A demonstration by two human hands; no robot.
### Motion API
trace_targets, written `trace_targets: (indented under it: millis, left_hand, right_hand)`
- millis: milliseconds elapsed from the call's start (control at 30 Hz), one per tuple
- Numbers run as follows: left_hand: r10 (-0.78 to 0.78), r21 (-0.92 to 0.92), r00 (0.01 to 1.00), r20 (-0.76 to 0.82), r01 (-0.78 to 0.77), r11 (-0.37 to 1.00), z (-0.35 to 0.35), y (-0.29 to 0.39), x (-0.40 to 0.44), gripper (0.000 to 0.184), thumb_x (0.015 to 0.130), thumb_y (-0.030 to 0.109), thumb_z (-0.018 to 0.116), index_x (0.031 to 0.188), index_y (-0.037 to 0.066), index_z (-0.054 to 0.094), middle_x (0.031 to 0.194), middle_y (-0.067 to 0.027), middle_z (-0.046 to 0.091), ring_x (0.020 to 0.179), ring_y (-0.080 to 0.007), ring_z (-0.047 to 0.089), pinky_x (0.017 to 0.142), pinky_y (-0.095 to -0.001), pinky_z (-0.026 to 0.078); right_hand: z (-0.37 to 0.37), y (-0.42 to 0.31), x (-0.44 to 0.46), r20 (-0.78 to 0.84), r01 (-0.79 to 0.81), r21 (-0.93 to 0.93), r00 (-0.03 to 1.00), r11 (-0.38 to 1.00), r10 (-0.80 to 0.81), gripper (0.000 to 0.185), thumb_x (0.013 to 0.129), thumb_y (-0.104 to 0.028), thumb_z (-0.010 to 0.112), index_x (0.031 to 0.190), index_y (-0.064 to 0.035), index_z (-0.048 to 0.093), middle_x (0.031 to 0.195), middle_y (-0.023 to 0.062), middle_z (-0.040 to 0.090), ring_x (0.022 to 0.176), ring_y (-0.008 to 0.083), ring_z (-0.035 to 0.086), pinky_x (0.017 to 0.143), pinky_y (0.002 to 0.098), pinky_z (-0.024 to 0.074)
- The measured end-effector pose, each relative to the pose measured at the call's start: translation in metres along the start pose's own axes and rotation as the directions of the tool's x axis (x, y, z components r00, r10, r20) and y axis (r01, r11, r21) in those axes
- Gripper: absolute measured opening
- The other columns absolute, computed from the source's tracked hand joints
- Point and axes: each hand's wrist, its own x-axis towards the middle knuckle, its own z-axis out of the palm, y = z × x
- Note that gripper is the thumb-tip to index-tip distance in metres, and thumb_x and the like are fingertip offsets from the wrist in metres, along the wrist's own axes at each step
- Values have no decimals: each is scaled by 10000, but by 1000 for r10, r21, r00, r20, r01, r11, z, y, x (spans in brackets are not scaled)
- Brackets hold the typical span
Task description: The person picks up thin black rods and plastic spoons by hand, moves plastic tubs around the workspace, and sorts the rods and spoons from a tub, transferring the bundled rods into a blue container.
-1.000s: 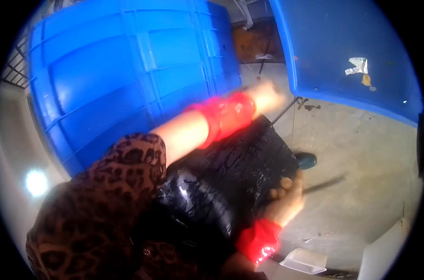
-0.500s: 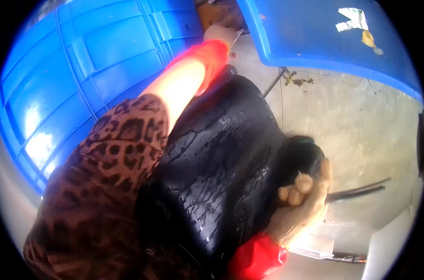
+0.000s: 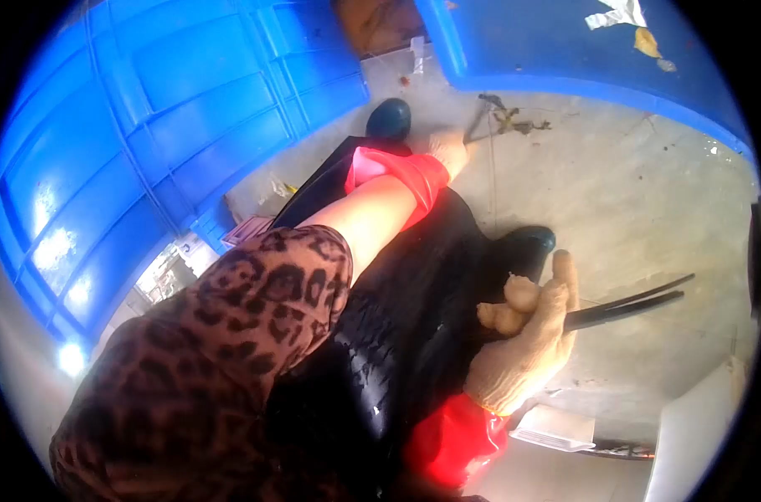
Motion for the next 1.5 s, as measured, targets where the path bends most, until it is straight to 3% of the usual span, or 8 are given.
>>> trace_targets:
  millis: [100, 433, 533, 767, 967, 1100, 1167, 1500]
  left_hand:
    - [-241, -125, 964, -113, 227, 966, -10, -26, 7, 399, 751, 378, 437, 922, 33, 543, 894, -183, 555, 842, -322, 526, 744, -397, 398]
    - [-151, -140, 934, -322, 111, 984, -96, -34, 32, 536, 725, 419, 466, 1064, 4, 465, 999, -214, 516, 933, -339, 492, 788, -381, 393]
    - [-27, 70, 969, -245, 45, 997, -91, -35, 24, 771, 690, 445, 509, 1227, -35, 232, 1056, -215, 491, 945, -326, 498, 799, -374, 396]
    - [36, 318, 988, -150, 13, 948, -99, -58, 37, 751, 710, 403, 512, 1256, 11, 177, 1005, -204, 523, 930, -289, 519, 749, -387, 413]
    - [-77, -235, 879, -471, -41, 971, -74, -42, 32, 531, 728, 385, 467, 1092, -1, 455, 1012, -211, 515, 954, -331, 486, 806, -368, 387]
    - [-255, 21, 891, 377, 267, 964, -65, -49, 42, 516, 724, 435, 442, 958, -14, 541, 959, -206, 541, 900, -310, 523, 776, -366, 407]
    - [-324, 82, 939, -114, 334, 939, -53, -53, 40, 497, 729, 425, 439, 942, -11, 549, 947, -200, 548, 893, -307, 527, 772, -367, 409]
    - [28, 107, 941, -338, 9, 994, -107, -30, 56, 469, 735, 376, 470, 1069, 48, 488, 955, -185, 549, 923, -305, 512, 789, -356, 406]
  right_hand:
    - [-6, 3, -1, 8, 47, -31, 999, 998, -47, 344, 813, -168, 437, 1087, 41, 442, 563, 85, 520, 361, 71, 387, 373, 190, 398]
    - [-6, 3, -7, 67, 79, -82, 995, 993, -73, 343, 811, -161, 451, 1076, 56, 441, 548, 83, 513, 361, 71, 396, 378, 191, 404]
    - [-7, 3, -9, 94, 92, -70, 992, 993, -85, 342, 811, -163, 459, 1075, 54, 444, 544, 77, 507, 366, 68, 394, 375, 188, 399]
    - [-6, 5, -7, 112, 86, -91, 991, 992, -76, 354, 812, -180, 478, 1072, 58, 445, 547, 84, 508, 359, 64, 385, 364, 179, 383]
    - [-6, 7, -3, 98, 70, -93, 993, 993, -61, 355, 808, -179, 485, 1072, 56, 446, 557, 91, 519, 358, 68, 397, 366, 180, 385]
    - [-6, 10, -5, 112, 65, -114, 992, 991, -52, 349, 808, -168, 477, 1074, 55, 444, 559, 91, 523, 360, 72, 407, 369, 183, 388]
    - [-3, 8, -7, 117, 62, -103, 992, 993, -50, 347, 808, -162, 473, 1076, 56, 442, 559, 89, 521, 360, 70, 403, 370, 181, 388]
    - [-6, -2, -12, 136, 116, -93, 985, 989, -103, 346, 805, -163, 490, 1076, 48, 448, 548, 71, 502, 371, 52, 384, 366, 181, 381]
